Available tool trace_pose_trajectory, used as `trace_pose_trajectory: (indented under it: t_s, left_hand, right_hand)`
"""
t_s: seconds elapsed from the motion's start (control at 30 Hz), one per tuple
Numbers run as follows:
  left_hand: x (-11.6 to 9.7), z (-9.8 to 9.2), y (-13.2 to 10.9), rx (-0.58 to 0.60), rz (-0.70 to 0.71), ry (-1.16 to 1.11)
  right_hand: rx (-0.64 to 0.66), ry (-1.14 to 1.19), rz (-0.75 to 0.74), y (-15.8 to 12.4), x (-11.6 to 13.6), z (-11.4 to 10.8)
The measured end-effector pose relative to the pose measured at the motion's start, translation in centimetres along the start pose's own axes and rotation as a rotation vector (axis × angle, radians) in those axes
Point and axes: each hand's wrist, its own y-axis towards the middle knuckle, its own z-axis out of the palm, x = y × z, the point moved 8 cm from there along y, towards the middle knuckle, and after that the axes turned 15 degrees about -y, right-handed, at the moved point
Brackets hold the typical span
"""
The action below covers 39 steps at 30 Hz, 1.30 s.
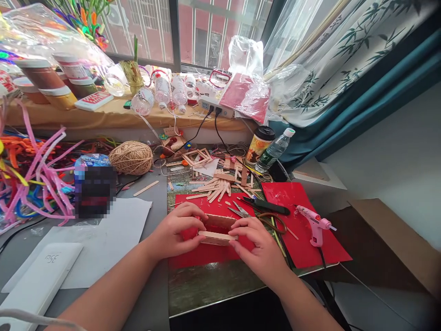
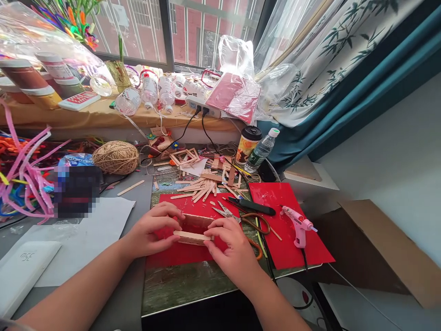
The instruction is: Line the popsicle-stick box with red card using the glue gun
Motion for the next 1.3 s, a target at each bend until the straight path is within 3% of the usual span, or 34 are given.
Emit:
trace_pose_trajectory:
  t_s: [0.53, 0.93, 1.13, 1.3]
  left_hand:
    - [0.1, 0.1, 0.2, 0.01, -0.044, -0.046]
    - [0.0, 0.2, 0.0, 0.02, -0.046, -0.044]
    - [0.3, 0.2, 0.0, -0.026, -0.063, -0.061]
    - [0.1, 0.2, 0.0, -0.045, -0.047, -0.043]
  right_hand:
    - [0.038, 0.014, 0.038, 0.0, 0.2, 0.7]
    - [-0.014, 0.019, 0.039, -0.8, -0.6, 0.9]
    - [-0.056, 0.062, 0.036, -0.9, -0.8, 1.1]
    - [-0.017, 0.085, 0.034, -0.2, -0.9, 0.6]
